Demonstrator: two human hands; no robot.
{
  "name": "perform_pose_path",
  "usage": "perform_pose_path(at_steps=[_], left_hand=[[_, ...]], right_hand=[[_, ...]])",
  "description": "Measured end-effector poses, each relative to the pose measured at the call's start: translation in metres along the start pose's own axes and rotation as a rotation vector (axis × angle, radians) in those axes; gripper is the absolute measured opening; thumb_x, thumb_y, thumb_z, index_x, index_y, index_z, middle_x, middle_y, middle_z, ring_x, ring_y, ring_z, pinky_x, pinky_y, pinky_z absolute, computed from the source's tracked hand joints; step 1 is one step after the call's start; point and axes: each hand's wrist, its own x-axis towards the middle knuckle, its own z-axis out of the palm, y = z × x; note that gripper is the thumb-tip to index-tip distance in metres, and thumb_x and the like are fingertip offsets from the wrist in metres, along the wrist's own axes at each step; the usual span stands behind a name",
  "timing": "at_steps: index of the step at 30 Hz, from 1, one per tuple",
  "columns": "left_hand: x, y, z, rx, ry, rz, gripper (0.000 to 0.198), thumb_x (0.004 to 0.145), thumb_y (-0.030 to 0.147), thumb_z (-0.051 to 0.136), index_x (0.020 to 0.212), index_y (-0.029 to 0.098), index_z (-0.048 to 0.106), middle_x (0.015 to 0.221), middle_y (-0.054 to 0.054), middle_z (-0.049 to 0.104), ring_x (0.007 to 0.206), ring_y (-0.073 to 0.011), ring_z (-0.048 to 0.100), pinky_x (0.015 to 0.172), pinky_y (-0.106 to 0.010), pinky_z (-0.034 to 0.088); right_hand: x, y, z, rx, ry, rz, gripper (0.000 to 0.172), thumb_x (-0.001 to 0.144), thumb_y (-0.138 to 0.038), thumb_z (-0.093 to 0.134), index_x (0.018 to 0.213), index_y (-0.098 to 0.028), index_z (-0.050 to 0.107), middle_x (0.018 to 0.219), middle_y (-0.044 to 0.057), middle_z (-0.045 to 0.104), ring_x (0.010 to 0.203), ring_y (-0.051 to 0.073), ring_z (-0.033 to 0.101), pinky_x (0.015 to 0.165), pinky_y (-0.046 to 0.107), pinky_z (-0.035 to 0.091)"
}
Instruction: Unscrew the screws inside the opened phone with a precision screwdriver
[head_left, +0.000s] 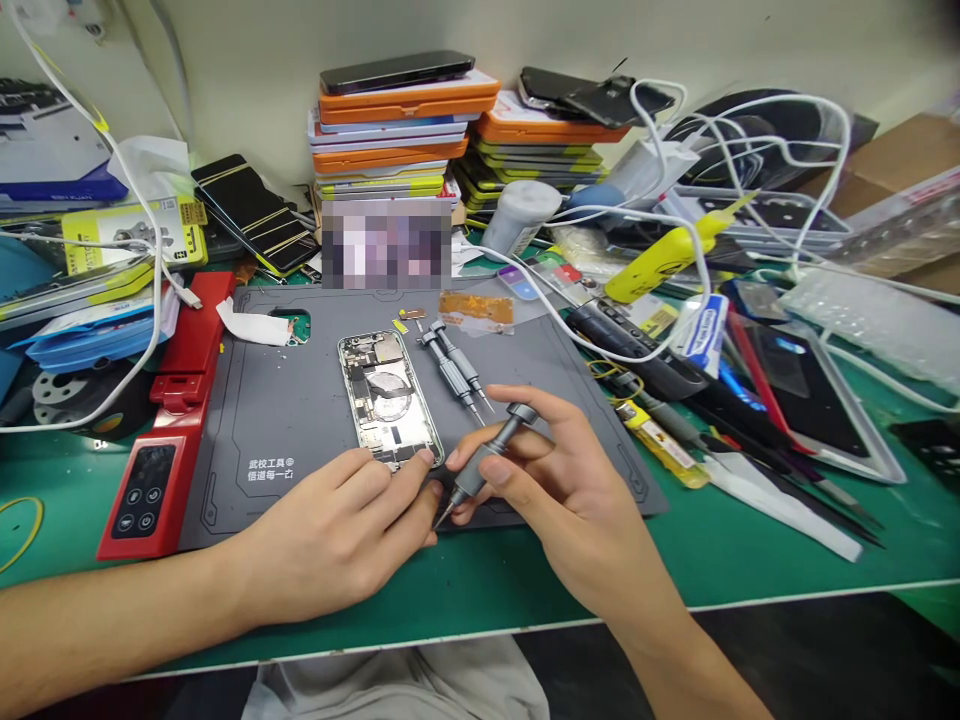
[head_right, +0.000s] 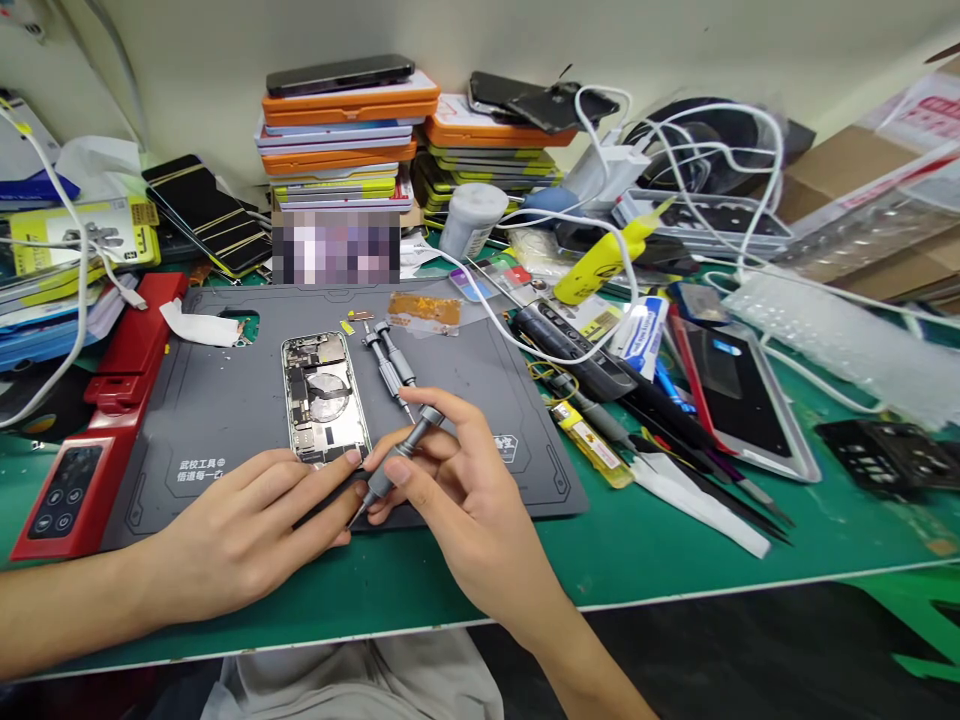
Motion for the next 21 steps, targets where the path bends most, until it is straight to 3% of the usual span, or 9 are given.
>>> perform_pose_path(at_steps=[12,21], left_hand=[[0.0010,-0.0002,-0.0010,0.011,-0.010,0.000,0.034,0.107,0.027,0.064,0.127,0.001,0.071,0.133,-0.022,0.073,0.092,-0.0254,0.069,0.081,-0.041,0.062],[0.0015,-0.0002,-0.0026,0.000,-0.007,0.012,0.034,0.108,0.027,0.062,0.128,0.001,0.071,0.132,-0.023,0.073,0.092,-0.0256,0.069,0.080,-0.041,0.062]], right_hand=[[-0.0015,0.0032,-0.0003,-0.015,0.031,0.009,0.044,0.103,-0.037,0.069,0.142,-0.033,0.051,0.108,0.002,0.078,0.067,0.012,0.075,0.069,0.029,0.072],[-0.0004,0.0028,-0.0007,-0.024,0.017,-0.017,0.041,0.102,-0.035,0.069,0.140,-0.032,0.052,0.102,0.001,0.078,0.065,0.012,0.075,0.067,0.029,0.071]])
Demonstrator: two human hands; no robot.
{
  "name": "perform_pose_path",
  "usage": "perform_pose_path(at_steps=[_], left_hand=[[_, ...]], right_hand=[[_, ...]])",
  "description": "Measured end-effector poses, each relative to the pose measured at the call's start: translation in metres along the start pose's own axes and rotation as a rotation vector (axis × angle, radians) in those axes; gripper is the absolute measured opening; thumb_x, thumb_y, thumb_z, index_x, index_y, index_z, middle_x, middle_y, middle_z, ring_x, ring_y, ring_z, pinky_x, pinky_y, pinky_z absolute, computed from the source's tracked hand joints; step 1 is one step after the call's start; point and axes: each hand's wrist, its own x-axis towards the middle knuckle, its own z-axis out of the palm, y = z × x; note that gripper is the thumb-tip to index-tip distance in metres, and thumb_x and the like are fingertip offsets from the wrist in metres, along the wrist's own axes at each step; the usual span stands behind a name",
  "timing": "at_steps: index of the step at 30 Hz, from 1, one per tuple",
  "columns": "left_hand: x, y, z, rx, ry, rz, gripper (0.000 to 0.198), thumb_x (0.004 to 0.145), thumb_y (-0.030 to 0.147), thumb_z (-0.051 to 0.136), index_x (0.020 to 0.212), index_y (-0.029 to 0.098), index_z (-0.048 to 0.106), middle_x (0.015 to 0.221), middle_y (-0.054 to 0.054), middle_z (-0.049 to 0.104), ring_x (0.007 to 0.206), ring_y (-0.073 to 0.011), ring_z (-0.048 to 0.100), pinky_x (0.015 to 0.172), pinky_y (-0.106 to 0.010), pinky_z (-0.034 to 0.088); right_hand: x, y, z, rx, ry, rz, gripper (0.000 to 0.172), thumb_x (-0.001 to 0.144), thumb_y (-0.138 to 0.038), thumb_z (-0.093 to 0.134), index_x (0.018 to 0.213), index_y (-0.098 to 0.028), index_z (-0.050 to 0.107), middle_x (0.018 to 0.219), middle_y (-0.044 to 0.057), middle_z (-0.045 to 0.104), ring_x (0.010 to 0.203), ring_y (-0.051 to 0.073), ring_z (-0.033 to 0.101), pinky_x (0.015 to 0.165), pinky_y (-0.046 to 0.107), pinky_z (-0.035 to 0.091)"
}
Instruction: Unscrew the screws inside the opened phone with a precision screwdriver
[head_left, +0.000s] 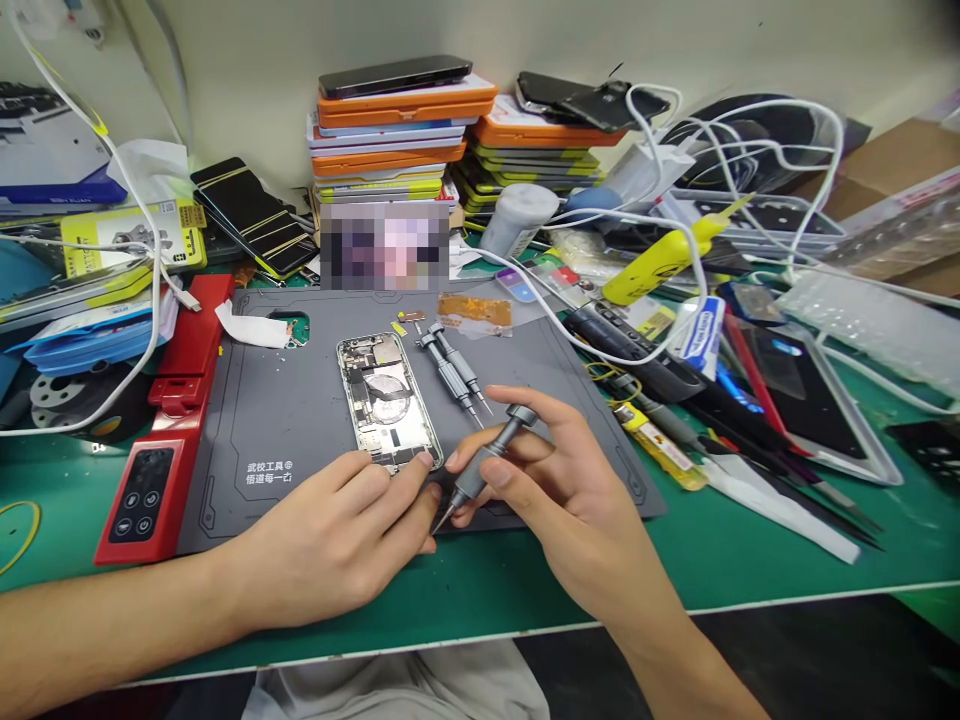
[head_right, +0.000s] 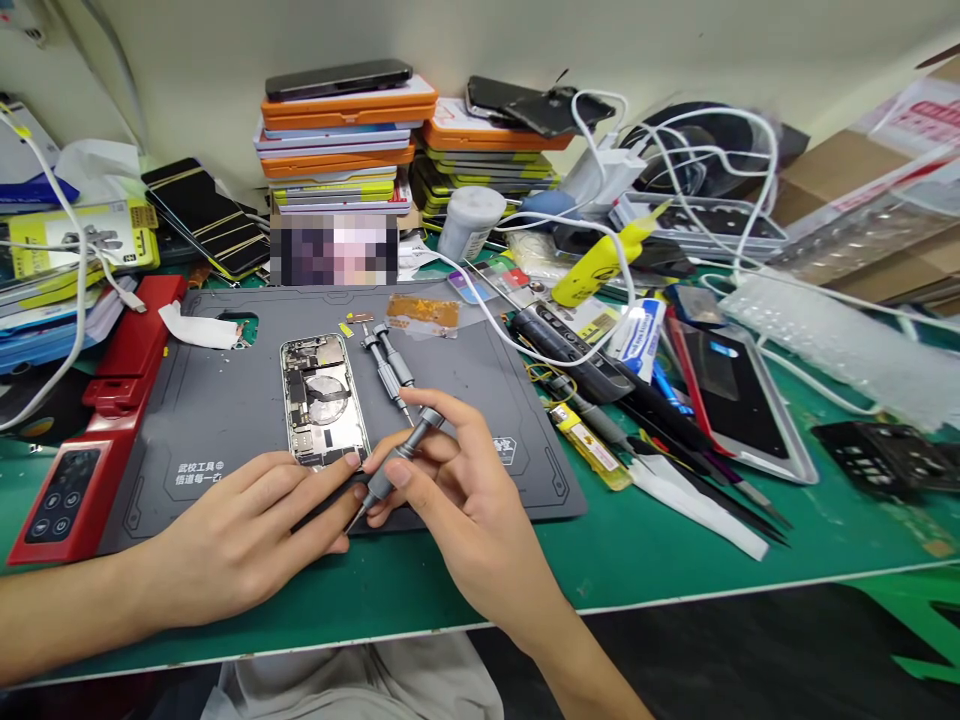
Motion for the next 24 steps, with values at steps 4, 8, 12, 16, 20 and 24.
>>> perform_pose_path(at_steps=[4,8,12,16,20,24], left_hand=[[0.000,0.001,0.000,0.000,0.004,-0.017,0.031,0.107,0.025,0.063,0.125,0.002,0.071,0.132,-0.023,0.073,0.093,-0.0261,0.069,0.080,-0.041,0.062],[0.002,0.000,0.000,-0.010,-0.005,-0.049,0.026,0.107,0.023,0.062,0.122,0.005,0.072,0.131,-0.021,0.073,0.096,-0.0258,0.069,0.080,-0.040,0.062],[0.004,-0.001,-0.002,-0.051,-0.017,-0.093,0.025,0.108,0.023,0.058,0.123,0.007,0.072,0.129,-0.018,0.074,0.096,-0.0251,0.068,0.079,-0.038,0.062],[0.004,-0.001,-0.001,-0.050,-0.040,-0.085,0.025,0.106,0.019,0.061,0.125,0.007,0.072,0.132,-0.018,0.072,0.096,-0.0241,0.068,0.081,-0.038,0.062],[0.000,0.000,0.000,-0.030,-0.046,-0.064,0.029,0.104,0.020,0.063,0.128,0.006,0.072,0.133,-0.021,0.071,0.098,-0.0261,0.068,0.085,-0.039,0.060],[-0.002,0.002,0.001,0.005,-0.042,-0.038,0.032,0.104,0.024,0.064,0.128,0.004,0.072,0.134,-0.023,0.071,0.102,-0.0281,0.069,0.088,-0.040,0.059]], right_hand=[[0.003,-0.001,0.000,-0.030,0.295,-0.203,0.041,0.103,-0.032,0.068,0.141,-0.032,0.053,0.097,0.001,0.076,0.070,0.015,0.074,0.065,0.030,0.070],[0.014,-0.011,0.004,-0.237,0.546,-0.556,0.044,0.100,-0.020,0.070,0.138,-0.038,0.058,0.107,0.002,0.068,0.091,0.019,0.072,0.062,0.029,0.068],[0.027,-0.011,0.007,-0.505,0.317,-0.770,0.064,0.095,-0.006,0.070,0.146,-0.042,0.054,0.116,0.003,0.064,0.087,0.018,0.075,0.062,0.030,0.067],[0.033,0.001,0.010,-0.603,0.195,-0.768,0.060,0.093,-0.007,0.070,0.144,-0.034,0.052,0.101,0.005,0.066,0.081,0.020,0.074,0.061,0.033,0.069],[0.032,0.008,0.012,-0.553,0.183,-0.664,0.053,0.097,-0.009,0.066,0.142,-0.032,0.051,0.101,0.006,0.066,0.083,0.019,0.074,0.064,0.032,0.071],[0.032,0.008,0.012,-0.565,0.166,-0.661,0.052,0.098,-0.010,0.065,0.142,-0.033,0.050,0.107,0.007,0.068,0.082,0.018,0.074,0.065,0.032,0.070]])
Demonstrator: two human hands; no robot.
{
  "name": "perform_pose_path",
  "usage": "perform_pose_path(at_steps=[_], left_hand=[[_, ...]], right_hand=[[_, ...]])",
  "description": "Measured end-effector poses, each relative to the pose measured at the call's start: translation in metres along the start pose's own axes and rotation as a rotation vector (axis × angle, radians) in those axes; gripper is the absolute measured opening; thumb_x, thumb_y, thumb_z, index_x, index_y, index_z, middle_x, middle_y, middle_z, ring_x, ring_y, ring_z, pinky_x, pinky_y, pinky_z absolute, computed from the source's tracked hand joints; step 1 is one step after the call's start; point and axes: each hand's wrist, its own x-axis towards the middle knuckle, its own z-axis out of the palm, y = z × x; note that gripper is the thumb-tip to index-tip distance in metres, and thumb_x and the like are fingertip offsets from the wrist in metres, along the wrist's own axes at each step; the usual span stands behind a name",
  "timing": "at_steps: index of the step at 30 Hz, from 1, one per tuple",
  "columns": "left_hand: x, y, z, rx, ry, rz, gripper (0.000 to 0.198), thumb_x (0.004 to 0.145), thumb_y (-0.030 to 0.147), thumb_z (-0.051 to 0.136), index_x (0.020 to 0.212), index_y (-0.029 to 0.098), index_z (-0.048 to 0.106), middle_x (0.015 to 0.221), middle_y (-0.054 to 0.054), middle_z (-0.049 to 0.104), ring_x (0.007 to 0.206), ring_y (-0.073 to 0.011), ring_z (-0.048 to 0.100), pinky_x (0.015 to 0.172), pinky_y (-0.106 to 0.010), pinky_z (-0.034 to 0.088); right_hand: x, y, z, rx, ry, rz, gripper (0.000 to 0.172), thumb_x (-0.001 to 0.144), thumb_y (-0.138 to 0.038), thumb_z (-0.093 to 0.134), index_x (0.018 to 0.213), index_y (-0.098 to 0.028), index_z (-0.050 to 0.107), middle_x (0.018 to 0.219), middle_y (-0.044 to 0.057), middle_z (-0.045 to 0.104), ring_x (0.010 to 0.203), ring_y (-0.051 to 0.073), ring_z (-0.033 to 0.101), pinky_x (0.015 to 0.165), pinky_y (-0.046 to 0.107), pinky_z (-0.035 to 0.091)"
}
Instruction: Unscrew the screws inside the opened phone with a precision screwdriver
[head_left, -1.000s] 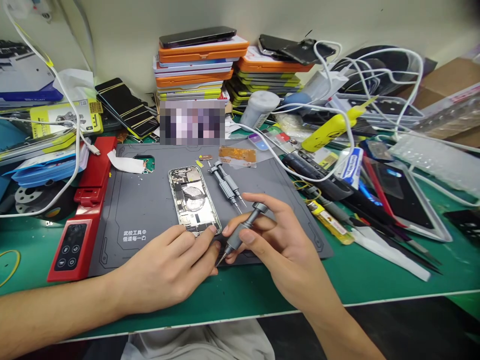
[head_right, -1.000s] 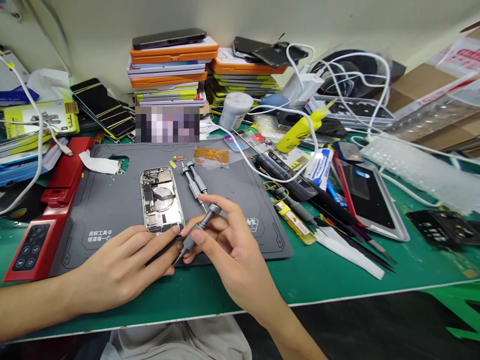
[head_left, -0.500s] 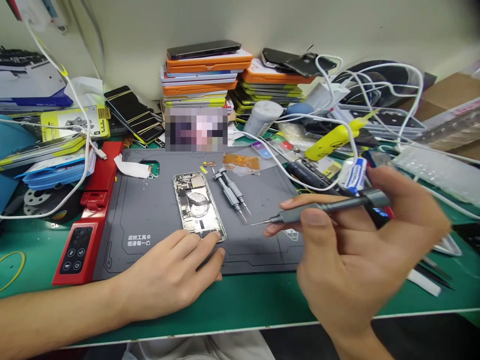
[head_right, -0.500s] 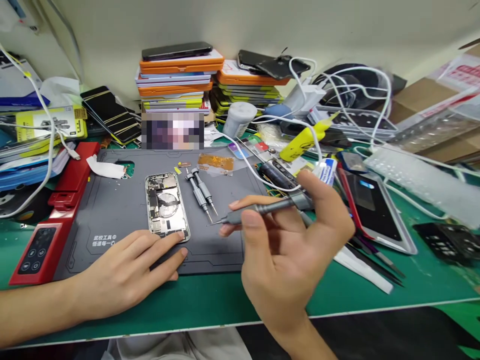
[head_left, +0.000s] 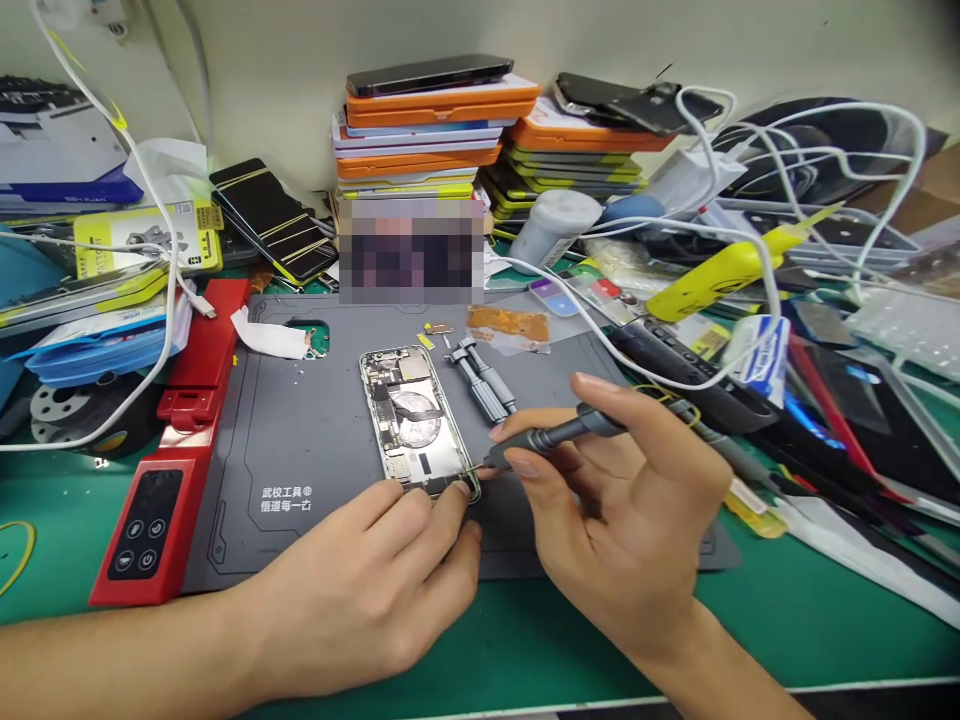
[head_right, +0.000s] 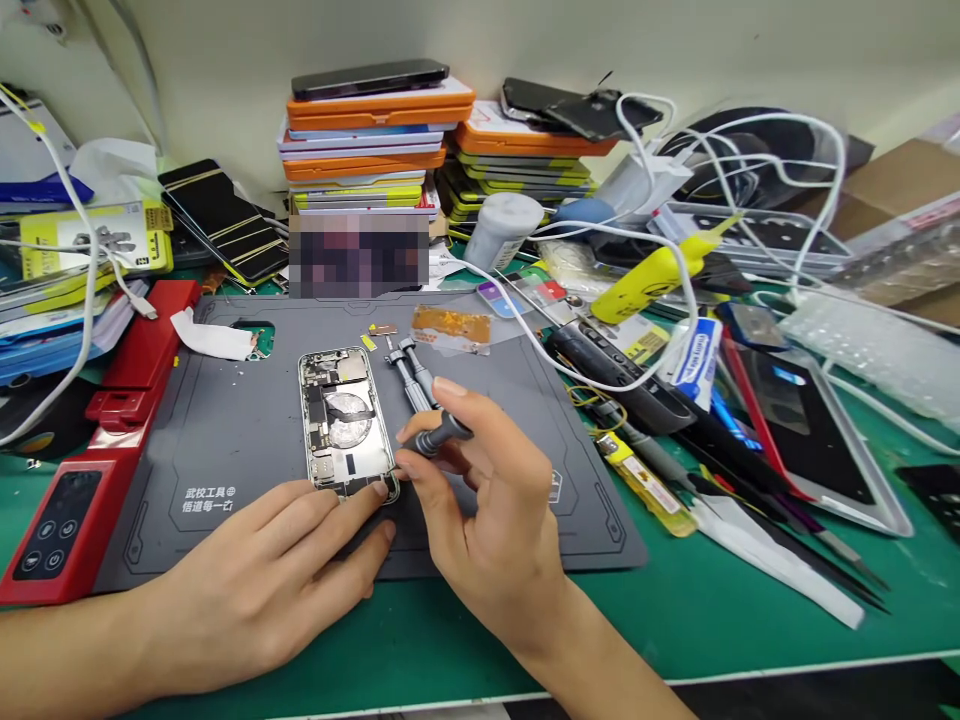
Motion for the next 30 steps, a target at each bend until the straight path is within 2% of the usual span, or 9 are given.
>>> perform_pose_path(at_steps=[5,16,21,25,30], left_hand=[[-0.0001,0.0017,0.0000,0.030,-0.001,0.035,0.036,0.104,0.026,0.064,0.129,0.002,0.071,0.132,-0.025,0.072,0.105,-0.0305,0.069,0.088,-0.041,0.058],[-0.0009,0.0022,0.0006,0.035,0.000,0.039,0.037,0.104,0.028,0.064,0.130,0.002,0.070,0.133,-0.025,0.071,0.108,-0.0302,0.070,0.087,-0.041,0.058],[-0.0005,0.0021,0.0018,0.033,0.000,0.039,0.037,0.104,0.028,0.064,0.130,0.002,0.071,0.133,-0.025,0.071,0.108,-0.0308,0.070,0.086,-0.041,0.059],[-0.0009,0.0025,0.0025,0.027,0.002,0.036,0.037,0.104,0.027,0.064,0.129,0.001,0.071,0.132,-0.026,0.072,0.103,-0.0309,0.071,0.084,-0.041,0.059],[-0.0004,0.0025,0.0025,0.010,0.020,0.009,0.033,0.103,0.026,0.065,0.125,0.003,0.073,0.131,-0.026,0.072,0.099,-0.0299,0.071,0.083,-0.040,0.059]], right_hand=[[0.0009,-0.0005,0.0008,-0.047,-0.017,-0.003,0.050,0.098,-0.011,0.065,0.141,-0.033,0.051,0.109,0.009,0.070,0.083,0.020,0.074,0.064,0.034,0.069],[0.0008,0.0011,-0.0009,-0.043,-0.030,-0.056,0.057,0.096,-0.008,0.064,0.146,-0.033,0.051,0.103,0.007,0.068,0.080,0.019,0.073,0.064,0.033,0.068],[0.0018,0.0000,-0.0027,-0.054,-0.024,-0.062,0.055,0.098,-0.010,0.064,0.147,-0.032,0.053,0.100,0.007,0.068,0.077,0.018,0.073,0.061,0.031,0.069],[-0.0016,-0.0013,-0.0057,-0.030,-0.019,-0.068,0.059,0.100,-0.012,0.063,0.153,-0.035,0.050,0.097,0.005,0.070,0.077,0.018,0.073,0.057,0.028,0.067],[-0.0061,-0.0032,-0.0076,0.060,0.002,-0.065,0.059,0.101,-0.014,0.061,0.153,-0.040,0.052,0.098,0.005,0.071,0.078,0.019,0.074,0.059,0.032,0.068]])
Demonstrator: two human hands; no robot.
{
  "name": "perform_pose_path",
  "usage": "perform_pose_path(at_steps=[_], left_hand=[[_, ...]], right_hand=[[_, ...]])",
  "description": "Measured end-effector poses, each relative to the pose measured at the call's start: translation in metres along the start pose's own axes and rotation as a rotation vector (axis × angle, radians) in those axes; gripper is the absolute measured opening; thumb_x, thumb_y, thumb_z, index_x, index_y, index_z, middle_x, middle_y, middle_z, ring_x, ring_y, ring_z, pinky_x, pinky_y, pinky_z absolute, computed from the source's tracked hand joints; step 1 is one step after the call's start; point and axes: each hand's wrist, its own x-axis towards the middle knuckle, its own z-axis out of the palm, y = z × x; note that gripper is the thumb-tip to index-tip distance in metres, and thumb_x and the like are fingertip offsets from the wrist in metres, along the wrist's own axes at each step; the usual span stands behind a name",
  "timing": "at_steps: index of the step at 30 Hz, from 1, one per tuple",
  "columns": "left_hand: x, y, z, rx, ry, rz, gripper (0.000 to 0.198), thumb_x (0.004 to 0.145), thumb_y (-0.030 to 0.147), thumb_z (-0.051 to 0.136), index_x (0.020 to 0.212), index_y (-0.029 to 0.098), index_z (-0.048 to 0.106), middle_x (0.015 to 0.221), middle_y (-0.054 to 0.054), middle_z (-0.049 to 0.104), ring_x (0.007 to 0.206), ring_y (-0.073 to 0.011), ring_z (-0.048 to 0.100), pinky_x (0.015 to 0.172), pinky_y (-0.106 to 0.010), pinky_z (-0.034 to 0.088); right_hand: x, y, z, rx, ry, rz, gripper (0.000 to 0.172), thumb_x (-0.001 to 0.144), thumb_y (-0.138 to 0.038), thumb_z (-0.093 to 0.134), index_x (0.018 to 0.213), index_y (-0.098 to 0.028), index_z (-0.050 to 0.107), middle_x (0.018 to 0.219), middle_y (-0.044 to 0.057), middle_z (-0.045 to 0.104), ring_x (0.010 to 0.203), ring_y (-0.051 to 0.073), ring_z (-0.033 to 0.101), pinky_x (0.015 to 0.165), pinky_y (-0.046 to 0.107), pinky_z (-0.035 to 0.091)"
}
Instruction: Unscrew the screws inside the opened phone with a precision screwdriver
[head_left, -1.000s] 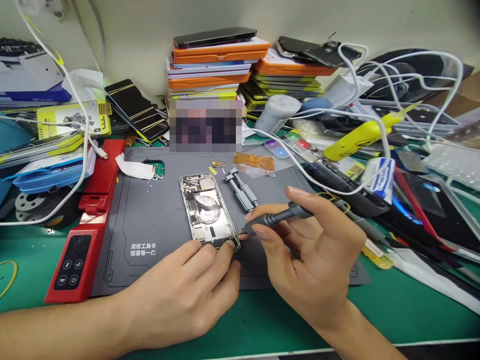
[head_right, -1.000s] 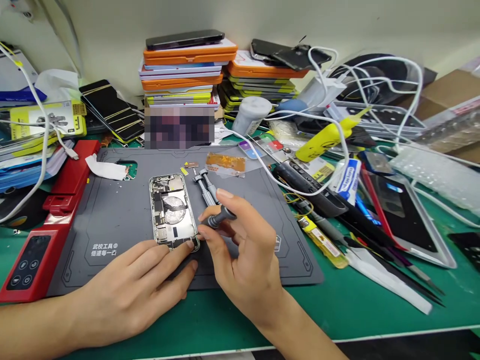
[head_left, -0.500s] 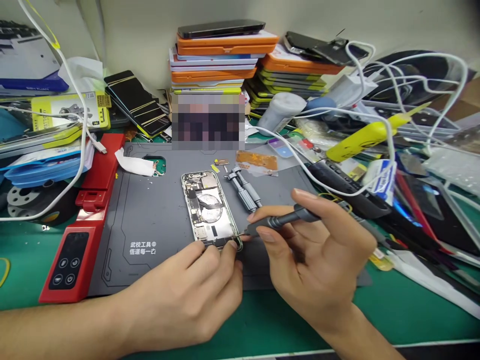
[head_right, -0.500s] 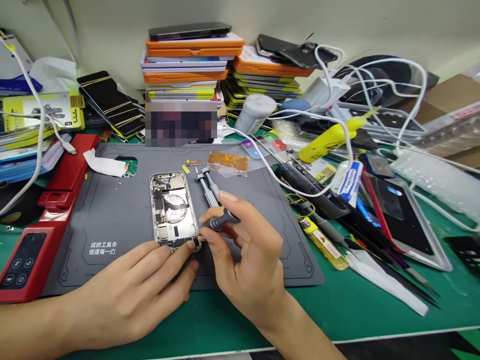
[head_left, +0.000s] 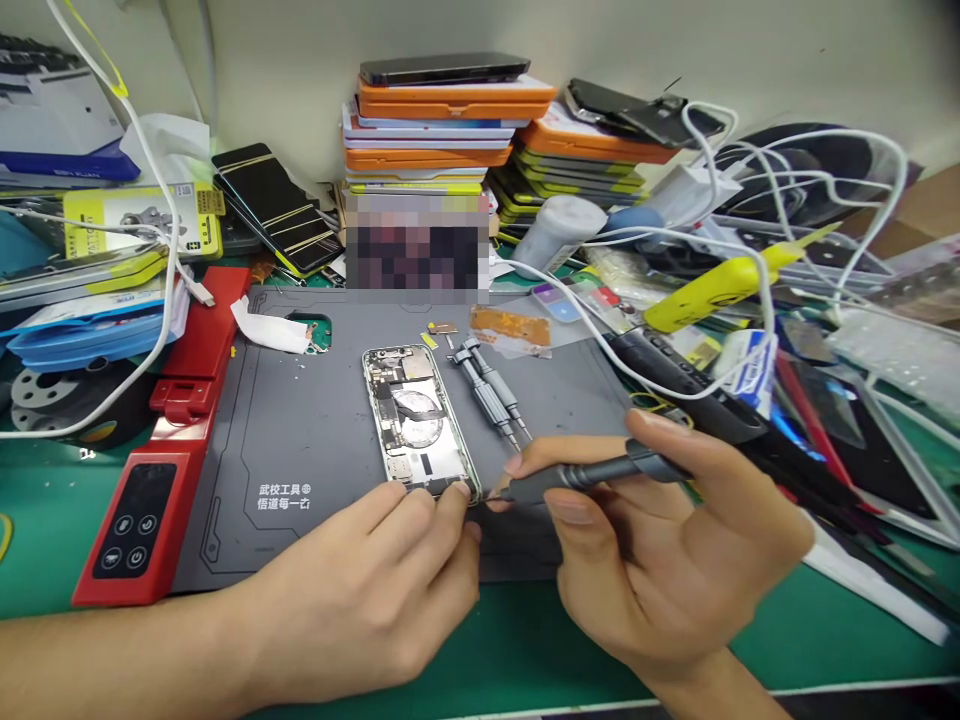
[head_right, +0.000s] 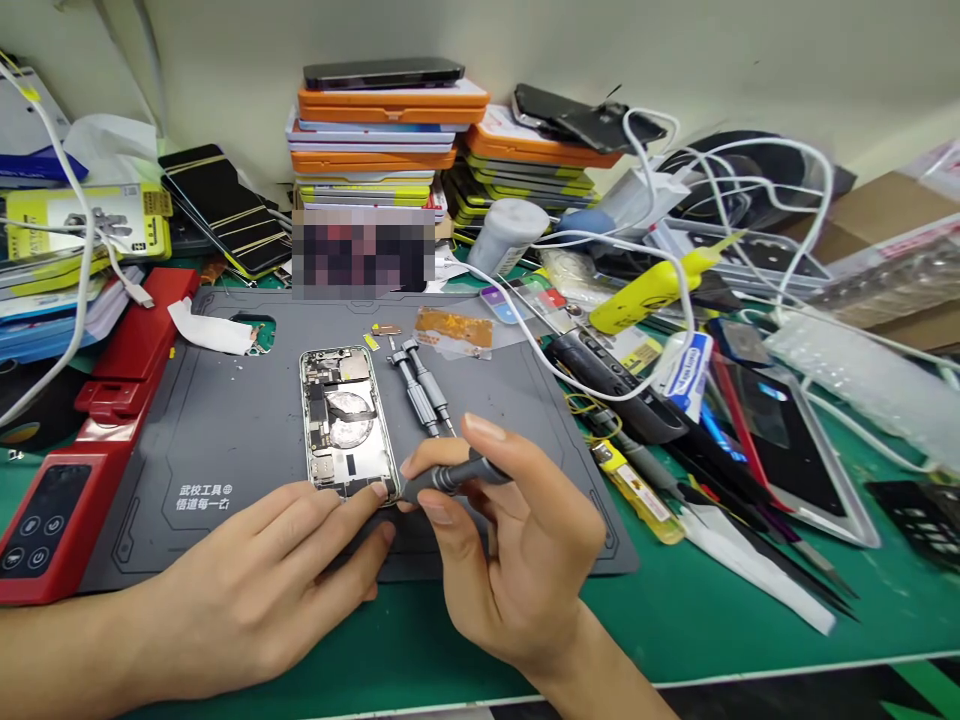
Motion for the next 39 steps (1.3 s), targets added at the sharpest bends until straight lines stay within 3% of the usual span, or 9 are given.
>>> perform_pose_path(at_steps=[4,19,25,28,32,39], left_hand=[[0.001,0.000,0.001,-0.005,0.001,-0.014,0.033,0.103,0.026,0.065,0.127,0.003,0.073,0.131,-0.025,0.072,0.097,-0.0291,0.071,0.083,-0.040,0.059],[0.001,-0.001,0.000,0.012,-0.012,0.009,0.034,0.103,0.026,0.066,0.127,0.002,0.072,0.132,-0.026,0.072,0.099,-0.0296,0.071,0.082,-0.040,0.060],[0.001,0.000,0.001,0.002,-0.015,0.007,0.033,0.104,0.025,0.064,0.126,0.002,0.072,0.132,-0.027,0.072,0.102,-0.0306,0.072,0.083,-0.040,0.060],[0.000,0.000,0.001,0.001,-0.003,0.010,0.033,0.104,0.026,0.065,0.126,0.002,0.072,0.132,-0.026,0.071,0.102,-0.0308,0.072,0.083,-0.040,0.060],[0.000,0.000,0.001,0.002,0.008,0.005,0.033,0.104,0.026,0.066,0.125,0.002,0.073,0.131,-0.026,0.072,0.102,-0.0312,0.072,0.083,-0.040,0.060],[0.000,0.000,0.000,0.007,0.002,0.008,0.033,0.104,0.026,0.065,0.125,0.002,0.073,0.131,-0.026,0.072,0.101,-0.0307,0.072,0.083,-0.040,0.060]], right_hand=[[0.001,-0.001,0.000,0.025,-0.030,-0.015,0.053,0.103,-0.016,0.060,0.151,-0.038,0.056,0.095,0.005,0.073,0.079,0.020,0.076,0.064,0.033,0.070],[0.006,0.006,-0.002,0.060,-0.051,-0.155,0.065,0.097,-0.004,0.063,0.157,-0.028,0.051,0.102,0.006,0.075,0.075,0.016,0.077,0.062,0.029,0.072],[0.005,0.011,0.000,-0.080,0.022,-0.194,0.067,0.096,-0.005,0.066,0.157,-0.025,0.049,0.103,0.007,0.072,0.081,0.018,0.077,0.063,0.029,0.070],[0.006,0.015,0.003,-0.187,-0.002,-0.216,0.067,0.097,-0.006,0.064,0.158,-0.024,0.045,0.103,0.007,0.071,0.086,0.019,0.077,0.064,0.028,0.068],[0.008,0.016,0.005,-0.193,-0.027,-0.262,0.063,0.097,-0.005,0.062,0.156,-0.023,0.047,0.102,0.008,0.071,0.086,0.020,0.076,0.070,0.031,0.070],[0.008,0.014,0.005,-0.198,-0.039,-0.245,0.063,0.097,-0.004,0.060,0.156,-0.022,0.046,0.098,0.006,0.069,0.083,0.019,0.075,0.066,0.030,0.069]])
